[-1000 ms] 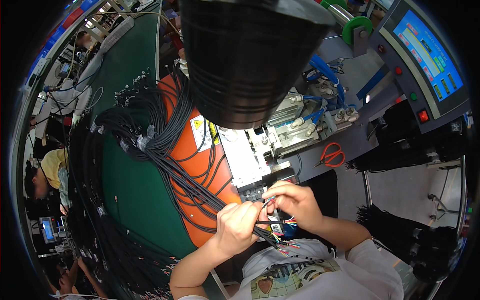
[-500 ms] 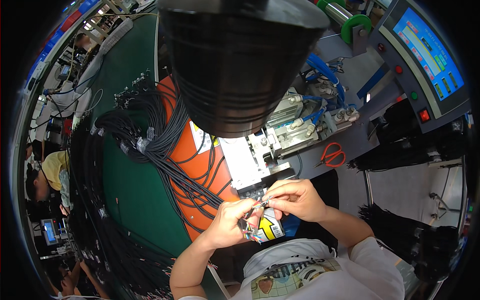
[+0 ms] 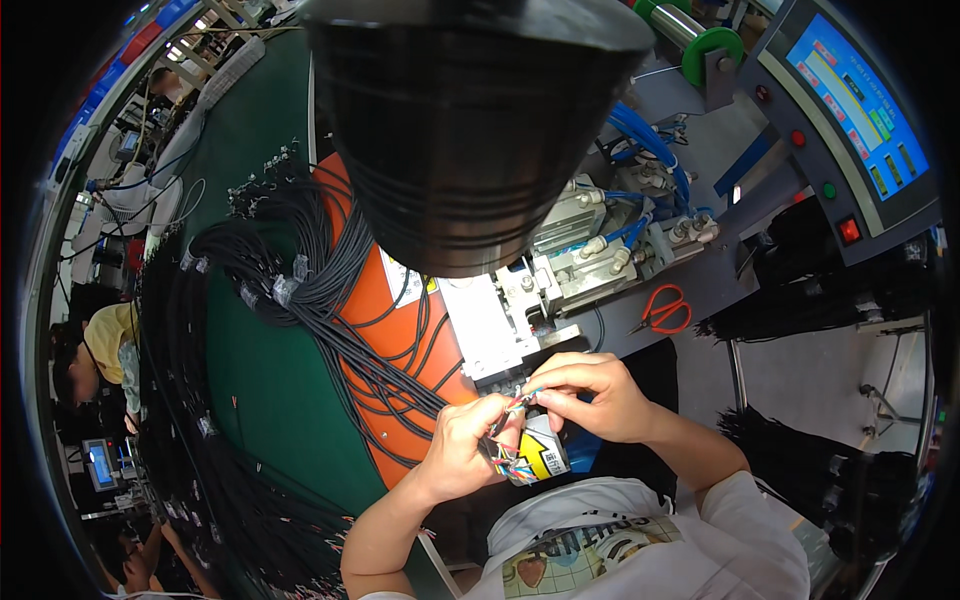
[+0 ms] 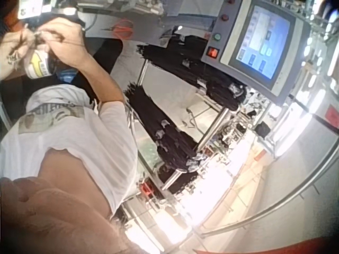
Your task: The person picks up a bundle of cables, sorts the wire ends by hand, and inserts the individual wires one by one into a machine.
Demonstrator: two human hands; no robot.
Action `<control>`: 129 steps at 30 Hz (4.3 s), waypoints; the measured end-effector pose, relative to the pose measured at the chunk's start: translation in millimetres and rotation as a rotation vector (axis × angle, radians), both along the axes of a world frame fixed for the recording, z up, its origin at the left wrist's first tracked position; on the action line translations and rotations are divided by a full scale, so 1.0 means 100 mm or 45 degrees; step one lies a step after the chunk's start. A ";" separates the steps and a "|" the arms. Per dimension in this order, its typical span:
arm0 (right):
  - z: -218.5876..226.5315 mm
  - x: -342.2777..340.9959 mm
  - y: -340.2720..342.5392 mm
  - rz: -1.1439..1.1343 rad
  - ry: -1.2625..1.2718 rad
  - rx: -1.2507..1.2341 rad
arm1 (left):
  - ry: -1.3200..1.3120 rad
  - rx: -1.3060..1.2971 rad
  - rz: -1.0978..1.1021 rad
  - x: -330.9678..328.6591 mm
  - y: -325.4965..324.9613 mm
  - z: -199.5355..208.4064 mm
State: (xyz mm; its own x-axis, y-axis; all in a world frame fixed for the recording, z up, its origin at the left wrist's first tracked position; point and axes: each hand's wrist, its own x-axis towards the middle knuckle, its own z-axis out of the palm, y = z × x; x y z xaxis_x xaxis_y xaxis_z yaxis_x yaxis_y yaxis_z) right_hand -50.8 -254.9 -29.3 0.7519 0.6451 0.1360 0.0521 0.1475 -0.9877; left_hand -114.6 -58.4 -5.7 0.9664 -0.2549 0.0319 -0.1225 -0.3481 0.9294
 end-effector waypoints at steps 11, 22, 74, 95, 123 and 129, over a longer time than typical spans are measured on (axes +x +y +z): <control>-0.10 0.08 -0.07 0.242 0.509 0.151 | 0.063 -0.069 -0.247 0.09 0.13 0.01; -0.12 -0.01 -0.02 -0.126 -0.379 -0.188 | -0.160 0.273 -0.056 0.01 -0.05 0.03; -0.01 -0.17 0.13 -0.182 -0.411 -0.169 | -0.371 0.536 -0.024 -0.16 0.07 0.13; -0.16 -0.19 0.06 0.048 0.733 0.247 | -0.693 0.443 0.102 -0.01 -0.11 0.03; -0.09 -0.23 0.04 -0.020 0.713 0.266 | -0.737 0.699 0.120 -0.07 -0.12 -0.06; -0.08 -0.16 -0.04 -0.003 0.687 0.109 | -0.716 0.746 0.059 -0.07 -0.14 -0.06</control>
